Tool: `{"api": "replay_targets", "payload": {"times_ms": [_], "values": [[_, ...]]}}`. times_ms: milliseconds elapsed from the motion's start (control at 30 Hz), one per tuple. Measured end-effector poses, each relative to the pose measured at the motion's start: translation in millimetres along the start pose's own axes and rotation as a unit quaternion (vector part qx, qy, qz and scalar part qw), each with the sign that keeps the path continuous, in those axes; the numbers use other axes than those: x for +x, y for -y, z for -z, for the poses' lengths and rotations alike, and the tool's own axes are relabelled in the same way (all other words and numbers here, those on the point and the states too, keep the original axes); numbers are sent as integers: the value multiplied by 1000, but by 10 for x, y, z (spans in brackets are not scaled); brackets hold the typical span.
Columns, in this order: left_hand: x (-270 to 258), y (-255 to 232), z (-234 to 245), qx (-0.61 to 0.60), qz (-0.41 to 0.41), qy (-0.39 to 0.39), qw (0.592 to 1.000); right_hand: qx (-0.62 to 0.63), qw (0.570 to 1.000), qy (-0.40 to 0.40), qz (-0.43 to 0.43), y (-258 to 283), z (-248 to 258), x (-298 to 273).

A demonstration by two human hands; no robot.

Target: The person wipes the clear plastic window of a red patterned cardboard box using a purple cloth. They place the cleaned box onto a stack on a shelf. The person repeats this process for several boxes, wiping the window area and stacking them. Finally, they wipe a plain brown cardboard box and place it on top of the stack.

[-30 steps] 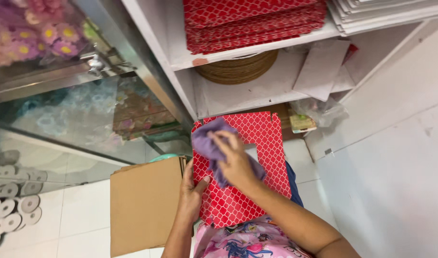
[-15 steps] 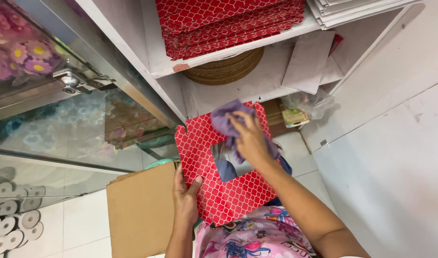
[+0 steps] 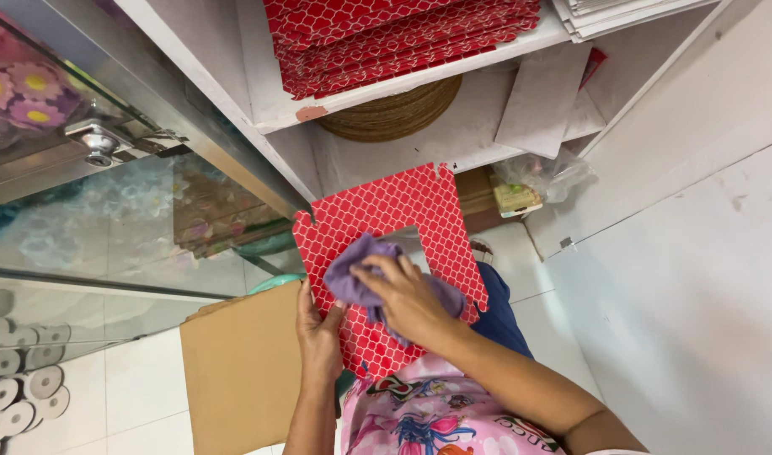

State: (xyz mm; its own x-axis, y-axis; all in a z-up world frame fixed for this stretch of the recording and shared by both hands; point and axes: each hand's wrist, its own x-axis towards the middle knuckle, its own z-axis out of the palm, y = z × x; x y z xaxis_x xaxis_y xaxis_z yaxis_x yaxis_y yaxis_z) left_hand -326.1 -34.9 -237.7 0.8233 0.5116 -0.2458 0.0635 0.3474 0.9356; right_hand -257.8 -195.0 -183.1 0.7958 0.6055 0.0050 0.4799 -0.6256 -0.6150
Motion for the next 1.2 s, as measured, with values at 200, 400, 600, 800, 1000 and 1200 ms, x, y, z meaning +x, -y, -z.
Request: {"api": "replay_targets", "payload": {"times_ms": [200, 400, 600, 800, 1000, 1200], "values": [[11, -123, 100, -18, -29, -26, 999, -2, 992, 112, 57, -82, 27, -113], [-9, -138, 147, -53, -4, -3, 999, -24, 997, 27, -73, -613, 83, -32], [-38, -41, 25, 13, -2, 25, 1000, -94, 989, -105, -51, -775, 69, 73], [-4, -87, -66, 24, -22, 40, 999, -62, 994, -33, 78, -189, 179, -54], [220, 98, 177, -6, -38, 29, 999, -31, 982, 45, 180, -280, 94, -239], [239, -33, 202, -38, -24, 11, 999, 22, 981, 143, 126, -613, 373, -359]]}}
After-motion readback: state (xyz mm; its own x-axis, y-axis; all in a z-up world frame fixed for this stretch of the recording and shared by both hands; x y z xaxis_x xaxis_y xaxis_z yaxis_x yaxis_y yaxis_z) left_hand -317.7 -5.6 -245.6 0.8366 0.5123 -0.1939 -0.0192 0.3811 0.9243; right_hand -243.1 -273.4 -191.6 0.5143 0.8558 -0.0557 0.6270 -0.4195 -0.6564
